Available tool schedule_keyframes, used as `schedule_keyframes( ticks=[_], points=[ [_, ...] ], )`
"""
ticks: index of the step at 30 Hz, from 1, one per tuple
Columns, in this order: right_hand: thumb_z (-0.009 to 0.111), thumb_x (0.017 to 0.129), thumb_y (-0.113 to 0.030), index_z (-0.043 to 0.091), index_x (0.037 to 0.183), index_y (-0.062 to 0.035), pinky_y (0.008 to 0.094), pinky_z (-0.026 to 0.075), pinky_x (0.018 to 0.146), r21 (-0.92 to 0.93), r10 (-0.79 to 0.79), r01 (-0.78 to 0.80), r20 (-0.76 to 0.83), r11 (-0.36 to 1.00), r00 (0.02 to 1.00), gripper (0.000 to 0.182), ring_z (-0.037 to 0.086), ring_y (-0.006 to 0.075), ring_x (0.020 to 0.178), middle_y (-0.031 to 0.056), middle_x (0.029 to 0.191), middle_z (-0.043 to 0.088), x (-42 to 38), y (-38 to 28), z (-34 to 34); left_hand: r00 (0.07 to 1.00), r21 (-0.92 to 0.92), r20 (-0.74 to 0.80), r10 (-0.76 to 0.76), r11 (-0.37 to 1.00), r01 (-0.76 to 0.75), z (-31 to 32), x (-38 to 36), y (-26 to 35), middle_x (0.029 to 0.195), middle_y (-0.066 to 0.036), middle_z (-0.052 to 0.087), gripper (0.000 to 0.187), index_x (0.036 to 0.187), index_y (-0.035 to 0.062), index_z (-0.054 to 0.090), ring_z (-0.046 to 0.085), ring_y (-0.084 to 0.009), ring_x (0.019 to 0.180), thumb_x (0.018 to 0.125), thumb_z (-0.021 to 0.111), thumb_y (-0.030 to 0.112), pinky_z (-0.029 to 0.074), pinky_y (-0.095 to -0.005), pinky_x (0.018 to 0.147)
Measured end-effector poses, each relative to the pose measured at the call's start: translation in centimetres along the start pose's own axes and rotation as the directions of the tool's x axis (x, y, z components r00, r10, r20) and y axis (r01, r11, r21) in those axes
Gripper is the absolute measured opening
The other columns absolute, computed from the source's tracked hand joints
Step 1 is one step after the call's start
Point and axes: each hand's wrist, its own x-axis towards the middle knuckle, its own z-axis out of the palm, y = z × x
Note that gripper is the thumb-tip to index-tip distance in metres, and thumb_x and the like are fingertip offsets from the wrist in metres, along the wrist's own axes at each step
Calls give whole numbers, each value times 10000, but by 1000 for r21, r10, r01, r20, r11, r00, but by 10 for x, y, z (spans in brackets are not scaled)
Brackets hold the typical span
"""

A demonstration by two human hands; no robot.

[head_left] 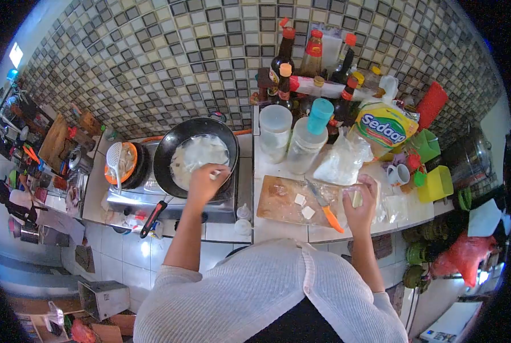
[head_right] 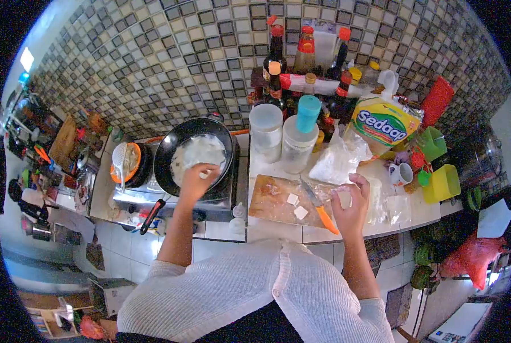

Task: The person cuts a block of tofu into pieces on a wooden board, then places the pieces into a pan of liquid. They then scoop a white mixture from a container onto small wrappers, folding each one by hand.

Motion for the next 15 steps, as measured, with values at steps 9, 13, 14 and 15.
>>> schedule_keyframes(
  ticks=[9,13,14,15],
  points=[
    [674,715,-8,603,827,-18,393,407,937,13,100,-100,57,995,993,133,512,312,1081,145,1105,524,-14,-23,18,955,142,-133,-264,949,282,-58,66,-81,1017,2,694,330,1107,172,648,654,-188,843,798,703,274,504,-329,767],
    [670,727,-20,611,840,-23,391,414,925,-49,200,-198,31,979,979,127,521,313,1065,147,1074,539,-31,-21,17,993,-11,-69,-95,995,95,-33,63,-67,980,-15,696,261,1041,153,676,632,-211,791,813,691,280,501,-333,734],
    [668,734,-28,615,845,-23,387,417,923,-62,218,-216,24,974,976,123,527,313,1059,150,1057,547,-36,-20,16,999,-47,-24,-47,998,46,-19,59,-59,959,-28,695,235,1006,146,686,626,-213,771,812,693,277,500,-331,725],
    [666,740,-36,620,850,-24,384,419,922,-77,237,-236,14,969,971,120,532,312,1053,153,1040,555,-41,-18,14,1000,-86,20,6,996,-4,-4,54,-51,939,-40,695,211,972,138,695,620,-216,752,811,694,275,498,-328,716]
  ],
)
